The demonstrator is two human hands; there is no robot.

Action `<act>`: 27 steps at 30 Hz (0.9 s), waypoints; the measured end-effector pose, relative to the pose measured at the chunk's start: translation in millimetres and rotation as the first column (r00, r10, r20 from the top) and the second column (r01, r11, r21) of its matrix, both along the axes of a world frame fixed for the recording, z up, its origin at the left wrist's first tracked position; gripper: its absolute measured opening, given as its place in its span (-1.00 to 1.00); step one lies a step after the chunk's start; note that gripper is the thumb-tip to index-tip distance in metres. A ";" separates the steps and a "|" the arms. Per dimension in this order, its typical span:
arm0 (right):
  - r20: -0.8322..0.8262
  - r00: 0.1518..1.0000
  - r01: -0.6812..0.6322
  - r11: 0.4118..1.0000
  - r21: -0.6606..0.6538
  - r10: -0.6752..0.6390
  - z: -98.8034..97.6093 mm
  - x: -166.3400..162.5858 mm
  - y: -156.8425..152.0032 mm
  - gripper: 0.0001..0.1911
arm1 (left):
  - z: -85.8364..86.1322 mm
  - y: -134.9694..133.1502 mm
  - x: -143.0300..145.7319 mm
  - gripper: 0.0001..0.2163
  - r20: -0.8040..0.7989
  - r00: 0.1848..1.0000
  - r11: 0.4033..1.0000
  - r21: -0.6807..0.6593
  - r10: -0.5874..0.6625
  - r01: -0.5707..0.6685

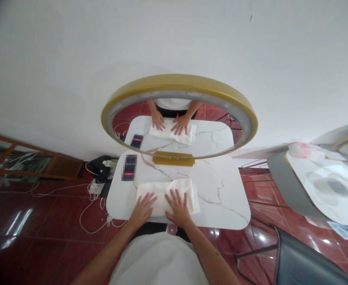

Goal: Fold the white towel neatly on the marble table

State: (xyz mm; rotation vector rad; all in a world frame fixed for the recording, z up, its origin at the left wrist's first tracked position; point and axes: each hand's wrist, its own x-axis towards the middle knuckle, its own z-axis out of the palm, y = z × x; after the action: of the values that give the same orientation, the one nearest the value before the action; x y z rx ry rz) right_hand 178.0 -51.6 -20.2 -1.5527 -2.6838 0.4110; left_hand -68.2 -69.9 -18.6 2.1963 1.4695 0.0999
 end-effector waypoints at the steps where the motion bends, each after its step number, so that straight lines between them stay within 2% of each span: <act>1: -0.005 1.000 -0.022 1.000 -0.006 0.022 -0.6 -4.1 -2.6 -0.20 | -1.0 -7.1 -5.9 -0.52 -0.013 1.000 1.000 0.007 0.004 -0.004; 5: -0.024 0.997 -0.080 0.996 -0.032 0.079 -5.6 -30.0 -9.6 -0.19 | -1.6 -26.8 -30.4 -0.53 -0.061 0.997 0.998 0.045 0.054 -0.051; 9: -0.052 0.993 -0.105 0.992 -0.067 0.101 -10.8 -69.3 -11.3 -0.19 | 1.5 -35.9 -62.6 -0.54 -0.105 0.988 0.992 0.079 0.109 -0.101; 14: -0.066 0.991 -0.122 0.983 -0.134 0.114 -9.6 -121.5 -8.2 -0.19 | 7.3 -34.4 -107.5 -0.55 -0.154 0.974 0.981 0.133 0.164 -0.144; 17: -0.075 0.991 -0.118 0.981 -0.152 0.108 -6.5 -137.1 -5.0 -0.18 | 8.7 -29.8 -122.4 -0.55 -0.162 0.969 0.976 0.145 0.188 -0.165; 21: -0.136 0.983 -0.149 0.975 -0.164 0.127 -4.4 -127.8 2.0 -0.24 | 0.2 -27.5 -114.4 -0.57 -0.135 0.945 0.947 0.164 0.298 -0.275; 24: -0.151 0.981 -0.149 0.977 -0.156 0.125 -5.4 -106.8 8.0 -0.29 | -9.3 -27.4 -89.6 -0.58 -0.110 0.908 0.905 0.191 0.405 -0.380; 27: -0.120 0.987 -0.117 0.987 -0.115 0.103 -7.0 -78.9 12.1 -0.30 | -14.6 -23.9 -55.8 -0.59 -0.078 0.895 0.886 0.203 0.439 -0.417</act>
State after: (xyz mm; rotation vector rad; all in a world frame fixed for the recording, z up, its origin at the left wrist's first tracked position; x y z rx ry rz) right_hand 99.0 -39.5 -27.1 -1.3647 -2.7103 0.6570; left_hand -124.0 -93.7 -33.2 1.9990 2.0742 0.2621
